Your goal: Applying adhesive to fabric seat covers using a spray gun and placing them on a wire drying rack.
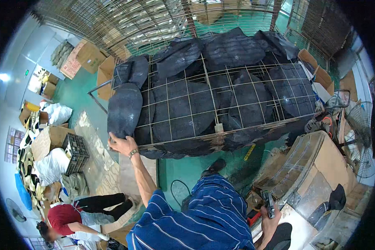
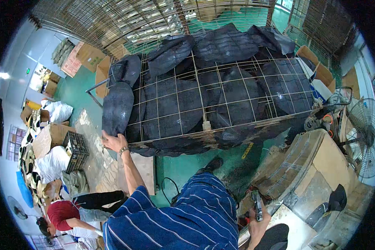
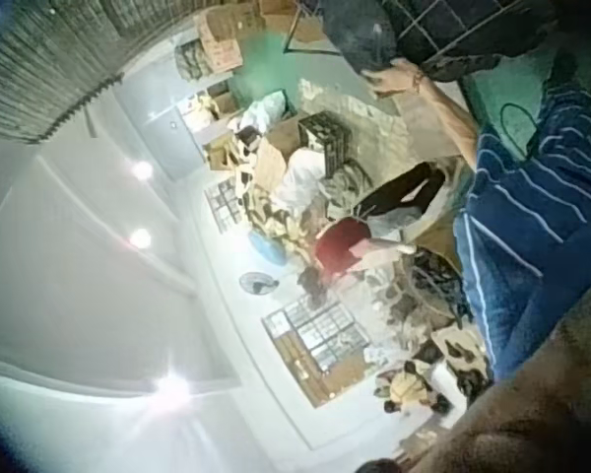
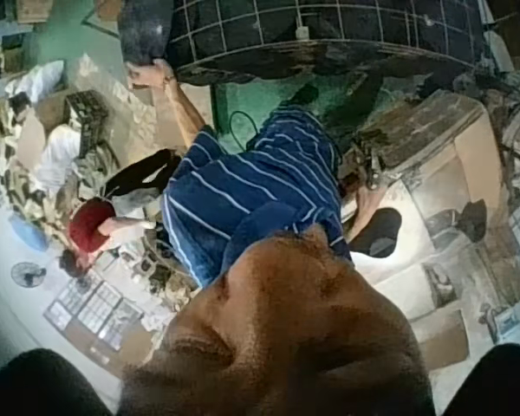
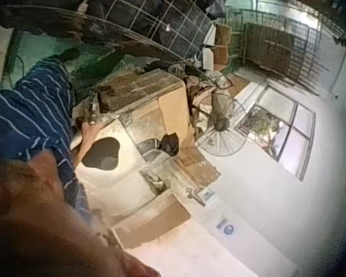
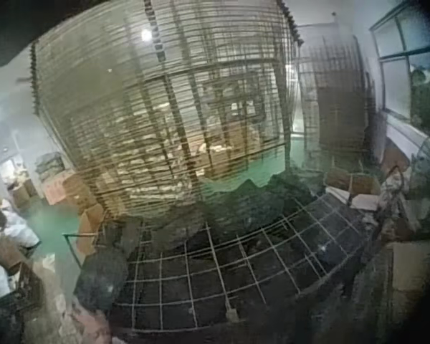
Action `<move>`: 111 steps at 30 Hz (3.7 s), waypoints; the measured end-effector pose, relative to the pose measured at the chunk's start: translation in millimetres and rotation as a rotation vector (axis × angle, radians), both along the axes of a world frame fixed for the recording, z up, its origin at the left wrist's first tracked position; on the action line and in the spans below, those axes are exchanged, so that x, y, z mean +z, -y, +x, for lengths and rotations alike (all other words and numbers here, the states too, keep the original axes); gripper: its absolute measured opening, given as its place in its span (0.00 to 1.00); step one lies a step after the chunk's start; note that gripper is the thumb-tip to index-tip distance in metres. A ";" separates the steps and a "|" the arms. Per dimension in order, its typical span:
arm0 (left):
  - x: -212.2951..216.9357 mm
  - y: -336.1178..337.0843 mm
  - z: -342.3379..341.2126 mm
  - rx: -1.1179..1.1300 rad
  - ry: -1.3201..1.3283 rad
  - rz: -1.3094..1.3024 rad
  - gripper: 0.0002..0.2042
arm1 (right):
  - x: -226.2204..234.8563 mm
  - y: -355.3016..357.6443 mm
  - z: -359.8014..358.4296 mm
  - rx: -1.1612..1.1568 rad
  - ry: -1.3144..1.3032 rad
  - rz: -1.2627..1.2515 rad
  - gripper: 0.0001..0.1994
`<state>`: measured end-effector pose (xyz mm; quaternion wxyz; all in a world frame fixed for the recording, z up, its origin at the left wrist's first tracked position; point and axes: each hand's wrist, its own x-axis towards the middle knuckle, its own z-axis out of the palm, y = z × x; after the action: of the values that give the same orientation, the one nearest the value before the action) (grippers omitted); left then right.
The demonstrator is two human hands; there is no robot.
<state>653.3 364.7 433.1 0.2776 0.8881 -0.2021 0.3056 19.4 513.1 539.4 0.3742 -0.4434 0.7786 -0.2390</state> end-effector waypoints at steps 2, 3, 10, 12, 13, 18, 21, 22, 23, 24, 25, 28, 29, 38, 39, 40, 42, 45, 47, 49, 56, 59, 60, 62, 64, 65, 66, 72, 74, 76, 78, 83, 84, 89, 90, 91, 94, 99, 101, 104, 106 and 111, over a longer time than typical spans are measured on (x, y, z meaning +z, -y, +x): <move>5.7 -11.7 -12.0 -0.073 0.142 0.226 0.30 | 7.4 -3.6 2.4 -0.027 0.032 0.031 0.25; -3.3 -16.0 1.1 -0.089 0.168 0.345 0.18 | 0.5 -10.0 -1.2 -0.034 0.055 0.004 0.25; 52.6 98.0 -119.1 -0.015 0.081 0.604 0.22 | 7.6 -12.0 1.1 -0.290 0.114 -0.029 0.26; 37.7 137.1 -148.3 -0.358 0.085 0.568 0.24 | -4.5 -9.4 1.1 -0.429 0.149 -0.017 0.25; 19.9 156.3 -151.0 -0.599 0.126 0.527 0.25 | -2.1 -2.4 -0.9 -0.457 0.136 -0.052 0.24; -26.0 240.4 -359.2 -1.577 0.063 0.446 0.23 | -42.8 -18.0 -7.9 -0.633 0.049 -0.076 0.27; -90.3 276.3 -443.9 -2.033 0.070 0.553 0.22 | -63.4 -20.6 19.5 -0.869 -0.071 -0.089 0.27; -109.7 290.2 -467.8 -2.164 0.016 0.596 0.22 | -70.4 -20.8 29.3 -0.958 -0.157 -0.121 0.26; -122.3 302.0 -489.8 -2.242 -0.021 0.715 0.22 | -78.8 -19.4 38.4 -1.056 -0.186 -0.132 0.26; -143.9 316.1 -507.2 -2.316 0.000 0.766 0.20 | -85.9 -16.0 47.0 -1.151 -0.211 -0.137 0.26; -157.7 306.3 -521.3 -2.366 -0.052 0.812 0.19 | -93.3 -37.3 46.2 -1.266 -0.217 -0.194 0.25; -183.6 307.4 -547.3 -2.370 -0.022 1.006 0.16 | -85.6 -60.1 51.6 -1.506 -0.313 -0.283 0.26; -198.2 303.6 -553.6 -2.366 -0.036 1.100 0.16 | -76.9 -66.3 54.9 -1.550 -0.298 -0.285 0.26; -301.1 257.8 -611.0 -2.497 -0.058 1.542 0.16 | -73.8 -56.9 96.8 -1.416 -0.199 -0.128 0.30; -338.0 277.5 -607.6 -2.569 0.017 1.522 0.15 | -70.2 -53.2 91.7 -1.431 -0.155 -0.127 0.31; -367.9 294.0 -609.2 -2.656 0.106 1.502 0.15 | -66.7 -48.5 89.2 -1.469 -0.192 -0.161 0.31; -401.0 321.3 -614.7 -2.464 0.950 1.831 0.15 | -60.7 -42.0 80.9 -1.549 -0.309 -0.241 0.31; -396.9 314.1 -618.7 -1.960 0.218 2.326 0.12 | -55.0 -36.4 73.7 -1.634 -0.373 -0.243 0.30; -397.1 319.4 -621.4 -1.953 0.067 2.329 0.11 | -54.1 -29.2 69.5 -1.686 -0.418 -0.254 0.31; -402.4 317.2 -632.5 -1.759 -0.291 2.275 0.10 | -55.8 -21.9 71.8 -1.690 -0.442 -0.236 0.30; -436.0 333.9 -673.3 -1.510 -0.858 2.170 0.07 | -54.0 -0.8 76.1 -1.546 -0.324 -0.110 0.29; -411.8 312.3 -694.9 -1.577 -0.821 2.142 0.09 | -55.4 3.6 55.0 -1.679 -0.433 -0.233 0.30; -407.2 311.5 -697.3 -1.582 -0.835 2.152 0.11 | -53.8 3.6 53.2 -1.691 -0.440 -0.226 0.30; -402.4 310.8 -696.2 -1.568 -0.881 2.115 0.14 | -48.2 1.0 54.7 -1.723 -0.455 -0.198 0.30; -403.6 309.6 -693.8 -1.566 -0.871 2.085 0.15 | -44.3 -1.4 65.2 -1.761 -0.468 -0.142 0.29; -410.8 322.0 -690.4 -1.533 -0.878 2.114 0.15 | -41.9 -3.2 72.9 -1.788 -0.427 -0.113 0.29; -421.5 345.4 -684.1 -1.499 -0.893 2.128 0.15 | -36.9 -4.3 78.4 -1.803 -0.383 -0.091 0.28; -398.8 330.0 -658.7 -1.430 -0.557 2.153 0.11 | -44.2 13.1 92.8 -1.645 -0.177 -0.163 0.28; -389.9 323.2 -655.2 -1.469 -0.431 2.166 0.10 | -48.6 22.3 77.7 -1.582 -0.166 -0.233 0.28; -401.7 352.8 -656.7 -1.414 -0.534 2.189 0.10 | -50.7 25.9 59.8 -1.577 -0.187 -0.309 0.28; -402.4 338.7 -660.7 -1.448 -0.654 2.108 0.10 | -58.6 28.5 45.6 -1.619 -0.289 -0.346 0.28; -408.3 332.8 -681.9 -1.525 -0.808 2.104 0.13 | -69.2 15.3 30.2 -1.734 -0.456 -0.281 0.29; -410.9 332.4 -684.0 -1.518 -0.823 2.113 0.13 | -68.9 13.0 29.6 -1.756 -0.463 -0.272 0.29; -429.9 358.0 -690.1 -1.405 -0.982 2.265 0.14 | -62.0 -0.9 44.7 -1.776 -0.459 -0.178 0.28; -427.2 348.1 -688.5 -1.433 -0.898 2.236 0.13 | -60.9 -1.6 51.3 -1.782 -0.426 -0.120 0.28; -424.4 337.0 -685.4 -1.461 -0.816 2.205 0.13 | -60.1 -1.7 56.0 -1.793 -0.408 -0.068 0.27; -411.2 318.0 -684.5 -1.466 -0.629 2.195 0.12 | -57.9 1.4 61.6 -1.816 -0.436 -0.167 0.27; -424.7 322.9 -683.7 -1.457 -0.612 2.236 0.12 | -43.6 5.7 70.7 -1.628 -0.354 -0.152 0.29; -438.8 331.1 -695.4 -1.500 -0.651 2.287 0.12 | -41.0 5.5 75.6 -1.621 -0.314 -0.140 0.31; -437.8 309.4 -706.0 -1.546 -0.531 2.353 0.11 | -51.2 10.9 74.6 -1.706 -0.372 -0.192 0.33; -424.3 293.6 -716.8 -1.589 -0.460 2.330 0.11 | -51.7 11.9 73.2 -1.678 -0.366 -0.208 0.34; -419.3 263.1 -751.3 -2.039 -0.543 2.169 0.13 | -43.0 7.1 87.5 -1.556 -0.271 -0.178 0.35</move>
<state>-98.1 101.6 13.8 -0.3776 0.1689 -0.7780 -0.4729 106.9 506.0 496.4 -0.0351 0.1742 0.8817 -0.4371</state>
